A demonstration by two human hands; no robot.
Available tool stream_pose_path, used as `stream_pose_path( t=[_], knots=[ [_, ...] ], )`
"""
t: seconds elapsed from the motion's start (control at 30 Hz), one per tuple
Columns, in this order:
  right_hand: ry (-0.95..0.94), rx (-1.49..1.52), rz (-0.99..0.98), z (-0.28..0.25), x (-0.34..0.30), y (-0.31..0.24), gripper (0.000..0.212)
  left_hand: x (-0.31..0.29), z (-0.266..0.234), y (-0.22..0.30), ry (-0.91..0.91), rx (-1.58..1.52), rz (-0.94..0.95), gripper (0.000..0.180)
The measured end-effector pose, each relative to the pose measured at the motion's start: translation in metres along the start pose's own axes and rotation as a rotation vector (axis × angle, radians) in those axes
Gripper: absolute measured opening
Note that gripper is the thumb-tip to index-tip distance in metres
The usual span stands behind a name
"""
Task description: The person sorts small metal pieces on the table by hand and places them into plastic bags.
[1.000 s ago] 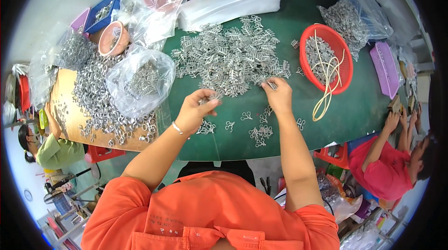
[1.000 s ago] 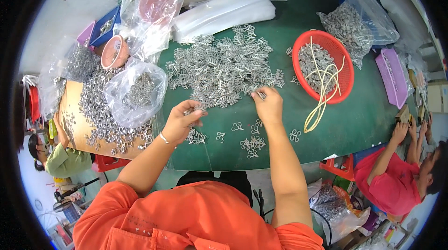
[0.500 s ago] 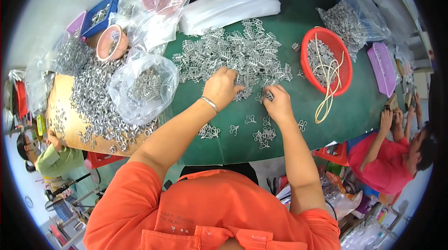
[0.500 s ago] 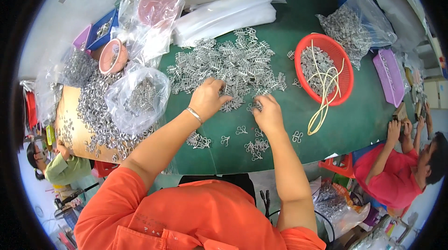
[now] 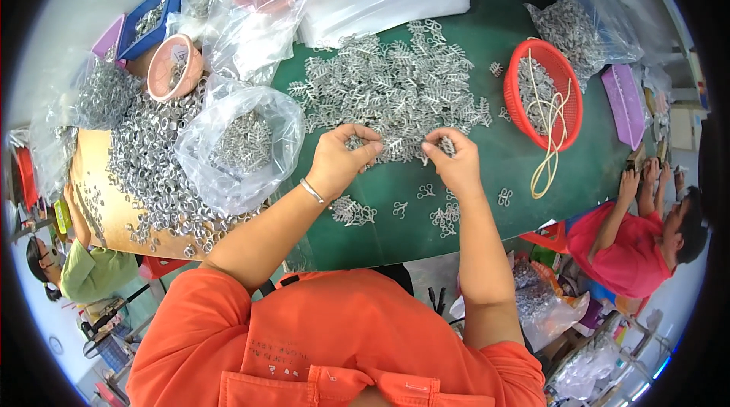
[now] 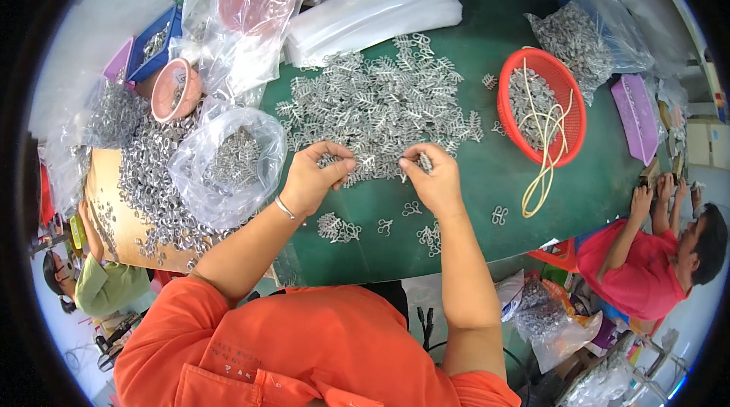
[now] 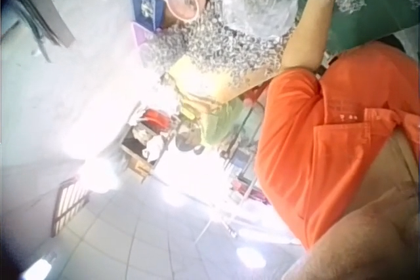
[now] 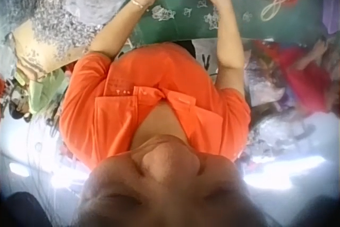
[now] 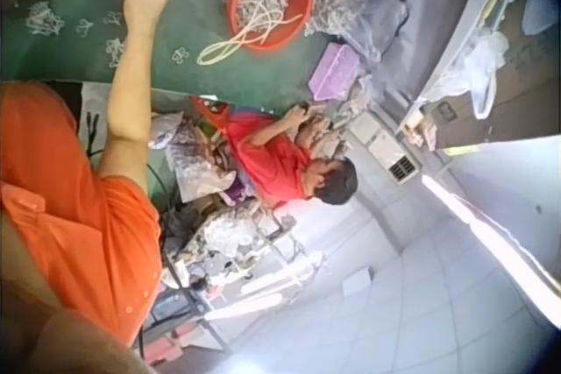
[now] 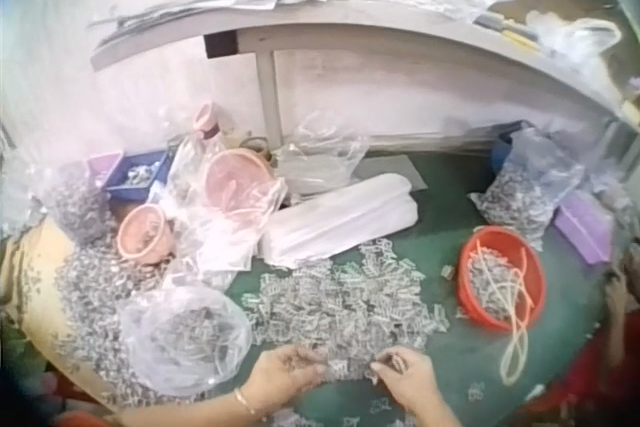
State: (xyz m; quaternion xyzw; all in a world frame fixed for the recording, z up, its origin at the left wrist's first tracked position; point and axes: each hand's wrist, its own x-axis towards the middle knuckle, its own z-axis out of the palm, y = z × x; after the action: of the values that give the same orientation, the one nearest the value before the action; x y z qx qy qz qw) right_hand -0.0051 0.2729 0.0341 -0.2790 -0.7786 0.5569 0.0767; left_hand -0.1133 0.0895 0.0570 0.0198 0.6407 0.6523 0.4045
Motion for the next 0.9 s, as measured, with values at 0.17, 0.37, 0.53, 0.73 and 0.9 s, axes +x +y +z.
stream_pose_path(
  t=[0.17, 0.37, 0.53, 0.73, 0.9],
  knots=[
    [0.132, -0.444, -0.142, 0.005, 0.008, 0.002, 0.012, -0.011, -0.021, -0.004, -0.082, -0.256, -0.036, 0.016],
    [0.184, -0.435, -0.168, 0.020, 0.015, 0.002, 0.017, -0.018, -0.040, -0.010, -0.187, -0.602, -0.233, 0.015],
    [0.047, -0.407, -0.236, 0.001, -0.002, 0.018, 0.013, -0.016, -0.041, -0.010, -0.172, -0.369, -0.221, 0.006],
    [0.073, 0.323, 0.395, -0.033, -0.021, 0.022, 0.009, 0.007, 0.004, -0.001, -0.099, 0.744, 0.732, 0.013],
    [0.005, -0.739, -0.139, -0.050, -0.020, 0.055, 0.012, 0.039, 0.049, -0.019, -0.188, 1.156, 0.882, 0.019]
  ],
)
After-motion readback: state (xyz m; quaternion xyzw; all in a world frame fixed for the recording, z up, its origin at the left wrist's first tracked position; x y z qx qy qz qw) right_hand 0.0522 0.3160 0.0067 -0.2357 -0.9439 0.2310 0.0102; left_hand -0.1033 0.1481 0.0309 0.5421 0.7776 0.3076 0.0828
